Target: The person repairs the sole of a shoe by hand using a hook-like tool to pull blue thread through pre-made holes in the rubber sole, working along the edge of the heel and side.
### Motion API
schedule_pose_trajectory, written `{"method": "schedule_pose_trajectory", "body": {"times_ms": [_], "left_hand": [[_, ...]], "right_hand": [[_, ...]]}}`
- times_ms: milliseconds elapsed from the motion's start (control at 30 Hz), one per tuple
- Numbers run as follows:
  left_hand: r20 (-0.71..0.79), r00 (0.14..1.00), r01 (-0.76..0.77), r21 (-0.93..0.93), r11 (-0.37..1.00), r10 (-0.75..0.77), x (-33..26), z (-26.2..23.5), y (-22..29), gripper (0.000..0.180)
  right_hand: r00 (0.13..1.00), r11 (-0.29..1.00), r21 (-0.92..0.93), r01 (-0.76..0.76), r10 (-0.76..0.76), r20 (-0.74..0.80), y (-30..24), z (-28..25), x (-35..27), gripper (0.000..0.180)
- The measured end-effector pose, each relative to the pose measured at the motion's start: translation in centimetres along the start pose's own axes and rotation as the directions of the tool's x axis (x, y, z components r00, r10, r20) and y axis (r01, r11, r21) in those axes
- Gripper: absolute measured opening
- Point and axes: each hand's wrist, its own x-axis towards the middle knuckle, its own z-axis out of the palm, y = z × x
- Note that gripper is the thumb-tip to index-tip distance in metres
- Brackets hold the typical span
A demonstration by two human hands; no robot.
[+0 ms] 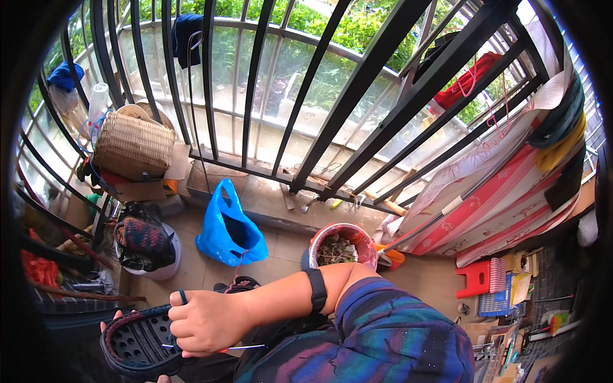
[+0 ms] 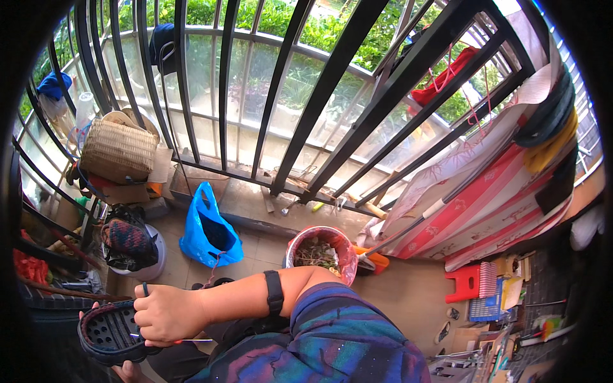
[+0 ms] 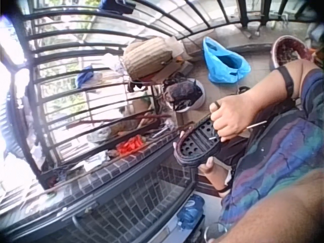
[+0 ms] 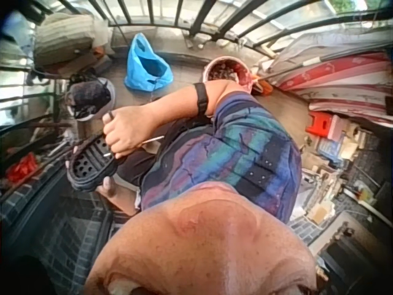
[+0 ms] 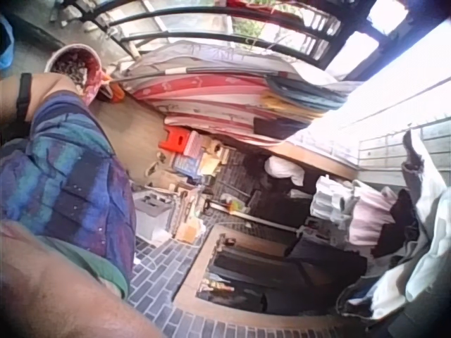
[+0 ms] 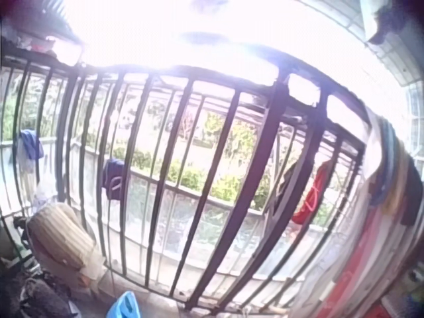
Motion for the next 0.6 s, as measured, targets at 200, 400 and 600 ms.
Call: {"method": "schedule_pose_trajectory", "body": {"times_ms": [200,400,600], "left_hand": [[0.013,1.000,0.006,-0.008,1.000,-0.005,0.22,0.17,-0.20,0.122],[0.030,0.999,0.010,-0.009,1.000,-0.009,0.37,0.33,-0.32,0.123],[0.038,0.999,0.010,-0.013,1.000,-0.010,0.52,0.45,-0.22,0.123]], "right_hand": [[1.000,0.999,0.038,0.015,-0.015,-0.010,0.30,0.32,-0.22,0.032],[1.000,0.999,0.045,-0.001,0.001,-0.008,0.21,0.42,-0.21,0.032],[1.000,0.999,0.036,-0.014,0.014,-0.009,0.02,0.41,-0.26,0.031]]}}
